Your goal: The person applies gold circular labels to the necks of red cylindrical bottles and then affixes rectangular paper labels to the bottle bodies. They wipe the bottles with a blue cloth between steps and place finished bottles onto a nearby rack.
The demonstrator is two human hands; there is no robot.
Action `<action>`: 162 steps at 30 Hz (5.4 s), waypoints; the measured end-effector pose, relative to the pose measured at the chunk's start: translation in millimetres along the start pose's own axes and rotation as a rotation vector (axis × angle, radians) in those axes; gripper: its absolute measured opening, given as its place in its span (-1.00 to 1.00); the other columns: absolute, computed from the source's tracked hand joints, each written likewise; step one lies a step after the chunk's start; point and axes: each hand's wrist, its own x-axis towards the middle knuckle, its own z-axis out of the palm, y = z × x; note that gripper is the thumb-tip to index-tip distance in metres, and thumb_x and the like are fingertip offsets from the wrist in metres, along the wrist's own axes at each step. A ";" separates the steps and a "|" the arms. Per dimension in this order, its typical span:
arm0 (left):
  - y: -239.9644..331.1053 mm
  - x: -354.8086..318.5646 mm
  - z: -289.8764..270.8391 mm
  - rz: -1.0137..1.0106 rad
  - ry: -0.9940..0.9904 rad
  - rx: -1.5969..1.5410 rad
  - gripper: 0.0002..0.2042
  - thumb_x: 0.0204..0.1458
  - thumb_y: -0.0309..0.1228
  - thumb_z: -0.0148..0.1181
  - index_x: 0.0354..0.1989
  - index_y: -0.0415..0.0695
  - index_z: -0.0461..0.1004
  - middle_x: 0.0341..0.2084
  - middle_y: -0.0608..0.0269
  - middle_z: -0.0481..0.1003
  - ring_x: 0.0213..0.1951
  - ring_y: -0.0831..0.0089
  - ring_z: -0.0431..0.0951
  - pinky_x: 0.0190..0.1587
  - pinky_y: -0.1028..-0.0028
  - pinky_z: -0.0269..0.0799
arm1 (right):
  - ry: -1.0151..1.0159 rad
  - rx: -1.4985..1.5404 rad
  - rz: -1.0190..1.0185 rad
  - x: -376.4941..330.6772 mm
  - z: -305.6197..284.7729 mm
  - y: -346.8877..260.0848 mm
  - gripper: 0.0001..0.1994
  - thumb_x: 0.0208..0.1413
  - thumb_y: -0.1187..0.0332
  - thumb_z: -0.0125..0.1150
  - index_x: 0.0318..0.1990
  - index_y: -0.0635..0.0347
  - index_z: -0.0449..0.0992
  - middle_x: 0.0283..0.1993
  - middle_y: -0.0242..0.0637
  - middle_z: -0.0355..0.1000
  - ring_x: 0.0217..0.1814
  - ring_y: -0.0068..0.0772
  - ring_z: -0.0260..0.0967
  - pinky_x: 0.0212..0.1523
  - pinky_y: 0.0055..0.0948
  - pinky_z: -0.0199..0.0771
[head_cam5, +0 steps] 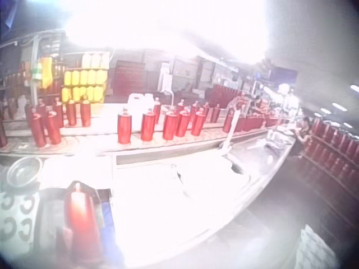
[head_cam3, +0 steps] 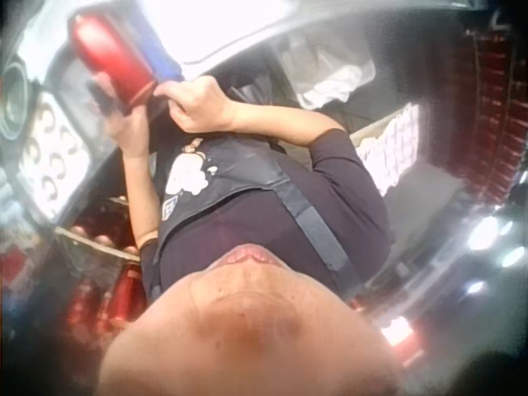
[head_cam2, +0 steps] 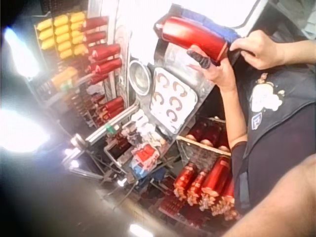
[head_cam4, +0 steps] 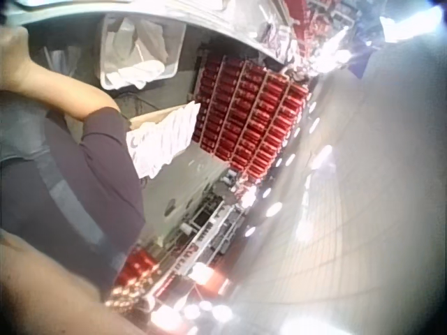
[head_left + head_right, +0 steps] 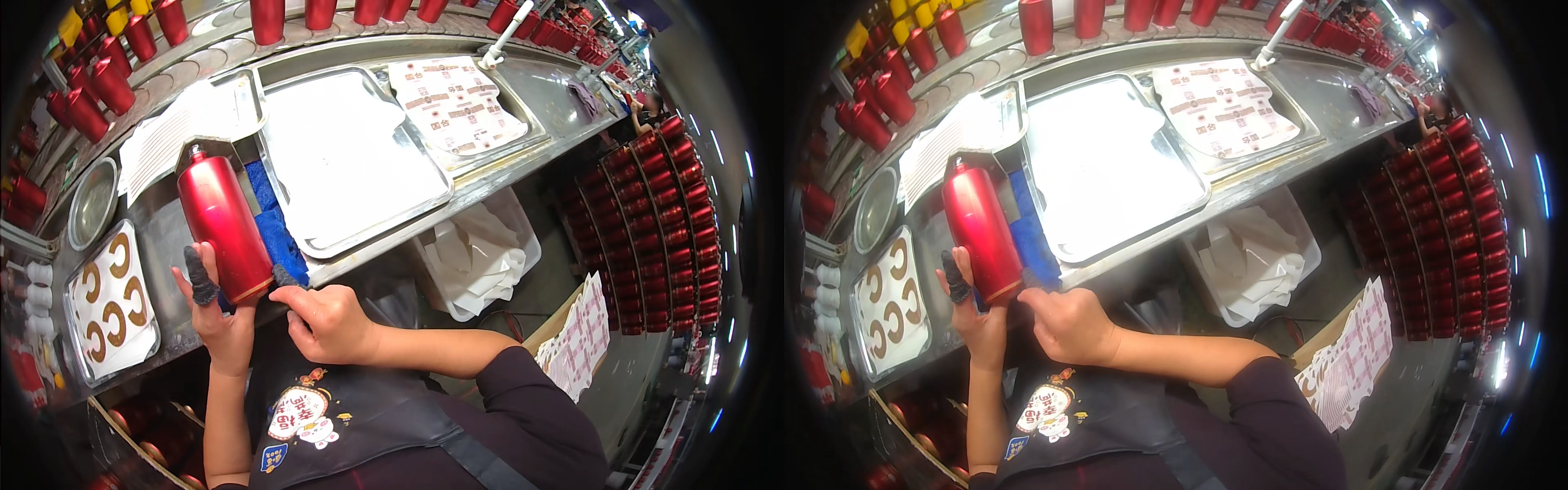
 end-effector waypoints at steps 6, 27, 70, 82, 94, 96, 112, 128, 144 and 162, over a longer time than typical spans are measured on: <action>5.4 10.9 -4.6 0.089 -0.084 -0.009 -0.25 -0.13 -0.63 0.41 0.35 -0.17 0.33 0.26 0.17 0.47 0.30 0.05 0.42 0.51 -0.16 -0.28 | -0.086 0.047 -0.148 2.9 8.8 -11.8 -0.61 -0.14 0.60 0.23 -0.06 0.21 0.55 -0.58 -0.29 0.41 -0.63 -0.21 0.40 -0.56 -0.26 0.39; 0.8 7.7 -5.7 0.045 -0.059 -0.036 -0.18 -0.22 -0.49 0.58 0.34 -0.16 0.37 0.27 0.12 0.44 0.35 0.15 0.39 0.51 -0.09 -0.25 | -0.415 -0.666 0.277 69.3 -66.1 73.2 -0.71 0.07 0.45 0.21 -0.06 0.03 0.72 -0.31 -0.10 0.38 -0.30 0.02 0.50 -0.27 -0.13 0.53; -4.8 2.6 -8.1 -0.125 -0.017 -0.152 0.07 -0.09 -0.17 0.56 0.50 -0.28 -0.04 0.38 -0.12 0.24 0.37 -0.04 0.29 0.48 -0.23 -0.31 | 0.135 -0.584 -0.045 172.5 -130.8 150.7 -0.88 0.15 0.30 0.33 -0.30 0.13 0.64 -0.36 -0.22 0.52 -0.33 -0.13 0.50 -0.26 -0.21 0.43; -23.1 -7.0 -9.8 -0.312 -0.145 -0.482 0.11 -0.17 -0.31 0.58 0.50 -0.35 -0.08 0.42 -0.24 0.09 0.43 -0.11 0.15 0.46 0.15 0.06 | -0.257 -0.175 -0.110 187.7 -130.4 -45.8 -0.92 0.10 0.52 0.42 -0.26 0.29 0.64 -0.39 -0.45 0.49 -0.49 -0.76 0.27 -0.50 -0.73 0.14; -35.4 17.1 -24.6 -0.558 -0.016 -0.904 -0.29 0.12 -0.14 0.40 0.23 -0.35 0.17 0.38 -0.31 0.22 0.43 0.11 0.23 0.42 0.22 0.10 | -0.690 0.067 -0.101 248.9 -26.0 15.4 -0.76 0.17 0.25 0.43 -0.27 0.29 0.65 -0.41 -0.38 0.53 -0.35 -0.65 0.44 -0.30 -0.58 0.43; -31.9 17.2 -10.1 -0.493 -0.004 -0.831 -0.26 0.07 -0.21 0.46 0.25 -0.38 0.16 0.37 -0.34 0.22 0.43 0.08 0.23 0.43 0.19 0.07 | -0.685 0.084 -0.044 248.2 -9.9 33.3 -0.76 0.16 0.27 0.43 -0.27 0.32 0.65 -0.39 -0.36 0.55 -0.31 -0.58 0.47 -0.23 -0.51 0.48; -40.1 6.7 -13.0 -0.615 -0.115 -1.068 -0.14 0.22 -0.27 0.31 0.50 -0.34 -0.13 0.46 -0.24 0.08 0.50 0.10 0.10 0.48 0.19 0.01 | -0.496 -0.298 -0.014 130.3 -11.5 29.9 -0.13 0.00 -0.14 0.44 0.50 -0.37 0.23 -0.31 -0.16 0.21 -0.37 -0.15 0.27 -0.27 -0.25 0.37; -38.5 4.4 -16.1 -0.622 -0.130 -1.019 0.00 0.11 -0.24 0.43 0.52 -0.34 -0.20 0.48 -0.22 0.01 0.52 0.05 0.01 0.49 0.15 -0.02 | -0.587 -0.205 0.084 131.9 -16.4 25.3 -0.13 0.04 -0.10 0.41 0.52 -0.27 0.19 -0.35 -0.17 0.19 -0.36 -0.19 0.21 -0.28 -0.26 0.30; -45.0 7.7 -23.0 -0.349 -0.312 -0.799 0.29 -0.14 -0.10 0.62 0.52 -0.29 -0.36 0.51 -0.28 -0.11 0.53 -0.01 -0.03 0.51 0.11 -0.08 | -0.541 -0.207 0.104 133.5 -18.7 16.5 -0.17 0.06 -0.01 0.39 0.52 -0.25 0.21 -0.31 -0.16 0.18 -0.33 -0.20 0.21 -0.30 -0.30 0.34; -40.8 10.8 -16.7 -0.575 -0.239 -0.978 0.05 0.07 -0.21 0.46 0.50 -0.38 -0.23 0.50 -0.24 -0.07 0.52 -0.04 -0.01 0.50 0.10 -0.03 | -0.504 -0.309 0.089 138.0 -5.3 0.8 -0.09 -0.05 -0.07 0.48 0.51 -0.37 0.19 -0.23 0.06 0.23 -0.34 0.07 0.37 -0.27 -0.13 0.51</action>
